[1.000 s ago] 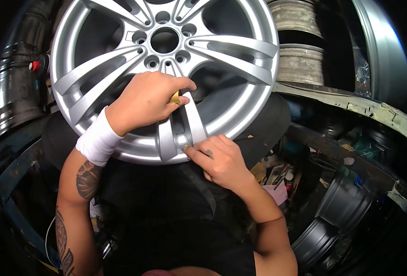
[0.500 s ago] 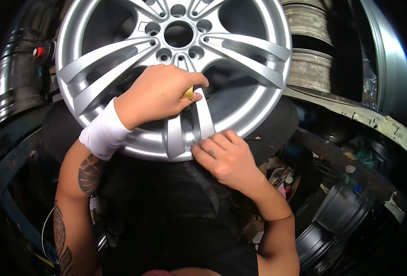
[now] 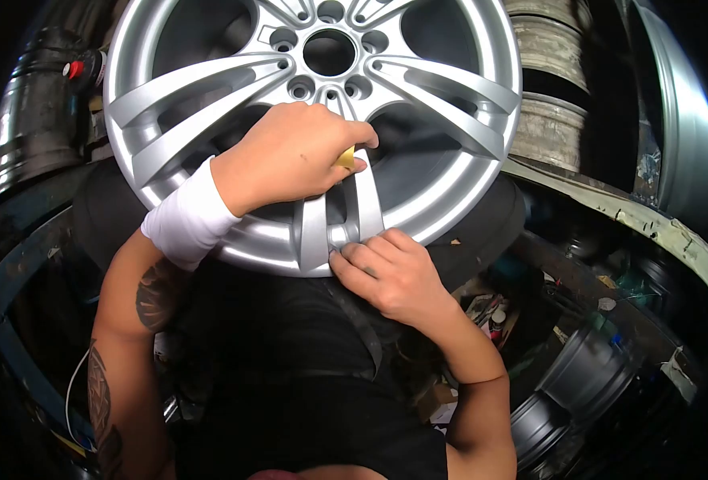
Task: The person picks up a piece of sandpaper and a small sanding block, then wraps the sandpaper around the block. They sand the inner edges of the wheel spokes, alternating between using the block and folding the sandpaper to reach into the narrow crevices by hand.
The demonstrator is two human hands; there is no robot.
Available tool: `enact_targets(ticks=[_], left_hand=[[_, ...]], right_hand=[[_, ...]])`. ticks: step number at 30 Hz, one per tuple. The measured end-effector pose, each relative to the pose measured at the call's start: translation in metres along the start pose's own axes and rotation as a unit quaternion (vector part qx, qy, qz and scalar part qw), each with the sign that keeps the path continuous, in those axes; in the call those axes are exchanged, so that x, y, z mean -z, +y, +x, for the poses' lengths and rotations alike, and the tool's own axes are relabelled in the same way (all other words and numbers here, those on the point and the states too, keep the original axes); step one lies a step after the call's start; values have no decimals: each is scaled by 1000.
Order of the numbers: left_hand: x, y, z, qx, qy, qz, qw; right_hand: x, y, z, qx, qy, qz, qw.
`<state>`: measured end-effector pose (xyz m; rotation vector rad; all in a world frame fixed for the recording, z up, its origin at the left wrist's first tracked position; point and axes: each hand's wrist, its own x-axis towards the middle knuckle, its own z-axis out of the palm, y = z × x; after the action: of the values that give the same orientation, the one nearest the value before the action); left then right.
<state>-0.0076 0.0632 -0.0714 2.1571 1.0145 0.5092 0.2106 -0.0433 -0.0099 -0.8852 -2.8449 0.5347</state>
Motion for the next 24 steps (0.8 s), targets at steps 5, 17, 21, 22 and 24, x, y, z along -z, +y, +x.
enact_targets(ticks=[5, 17, 21, 22, 24], left_hand=[[2, -2, 0, 3, -12, 10, 1000], [-4, -5, 0, -7, 3, 16, 1000], [-1, -5, 0, -6, 9, 16, 1000], [-3, -4, 0, -7, 14, 17, 1000], [-3, -3, -1, -8, 16, 22, 1000]], right_hand=[[2, -6, 2, -25, -6, -6, 1000], [14, -8, 8, -19, -44, -34, 998], [5, 0, -5, -17, -23, -11, 1000], [9, -1, -4, -26, -34, -23, 999], [-5, -5, -2, -5, 3, -26, 1000]])
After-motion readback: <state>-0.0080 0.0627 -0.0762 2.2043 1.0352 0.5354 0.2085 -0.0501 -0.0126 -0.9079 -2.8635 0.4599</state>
